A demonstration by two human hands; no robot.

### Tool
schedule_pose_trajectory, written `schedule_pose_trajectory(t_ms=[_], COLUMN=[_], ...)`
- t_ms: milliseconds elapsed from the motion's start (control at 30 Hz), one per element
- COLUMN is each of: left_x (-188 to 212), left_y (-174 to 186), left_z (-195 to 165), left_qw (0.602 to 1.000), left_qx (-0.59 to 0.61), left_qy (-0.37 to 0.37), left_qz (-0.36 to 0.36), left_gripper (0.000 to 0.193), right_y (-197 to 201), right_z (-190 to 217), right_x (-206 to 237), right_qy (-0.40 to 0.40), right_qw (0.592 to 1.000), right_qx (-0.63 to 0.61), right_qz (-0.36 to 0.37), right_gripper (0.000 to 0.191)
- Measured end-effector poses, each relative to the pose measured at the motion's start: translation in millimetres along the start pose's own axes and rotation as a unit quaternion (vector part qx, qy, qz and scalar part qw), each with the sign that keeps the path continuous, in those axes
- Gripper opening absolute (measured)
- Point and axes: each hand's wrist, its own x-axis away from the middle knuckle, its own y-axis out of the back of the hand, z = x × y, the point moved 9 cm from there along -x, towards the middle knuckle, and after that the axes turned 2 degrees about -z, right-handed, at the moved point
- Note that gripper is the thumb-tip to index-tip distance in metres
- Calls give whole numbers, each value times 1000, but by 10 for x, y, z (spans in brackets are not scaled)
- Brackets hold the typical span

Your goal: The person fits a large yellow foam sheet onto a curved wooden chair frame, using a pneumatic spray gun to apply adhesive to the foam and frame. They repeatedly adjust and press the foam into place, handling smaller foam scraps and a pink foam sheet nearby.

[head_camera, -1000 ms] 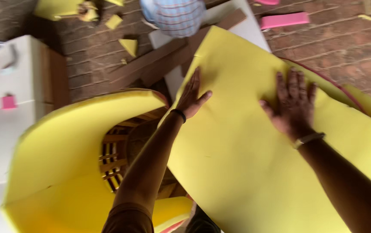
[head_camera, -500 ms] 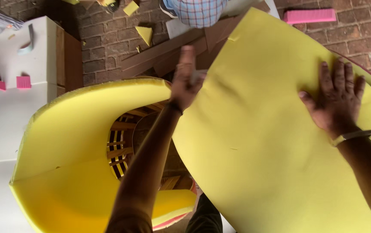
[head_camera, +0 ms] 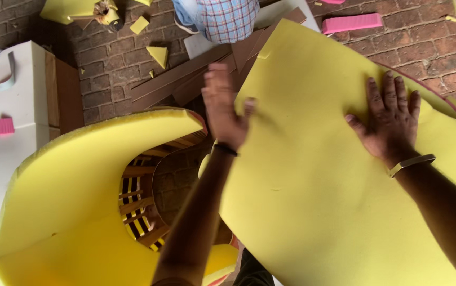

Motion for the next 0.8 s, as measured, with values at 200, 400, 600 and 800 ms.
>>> schedule_pose_trajectory(t_ms=[200, 400, 600, 800], left_x=[-270, -862, -994, -883], left_y=[-1008, -829, -1900, -1788], left_z=[-418, -1016, -1614, -1257], left_qw=[951, 979, 924, 925], left_qx=[40, -3, -98, -107], left_qy=[-12, -72, -109, -123], left_qz=[305, 192, 354, 344], left_gripper=[96, 95, 85, 87], right_y=[201, 348, 245, 246], right_z=[-124, -41, -59, -55], right_x=[-214, -77, 3, 466], right_qy=[20, 5, -14, -20], right_qw=[1000, 999, 998, 1000], right_qx=[-5, 39, 66, 13], right_qz=[-22, -15, 3, -2], right_gripper=[93, 96, 97, 97])
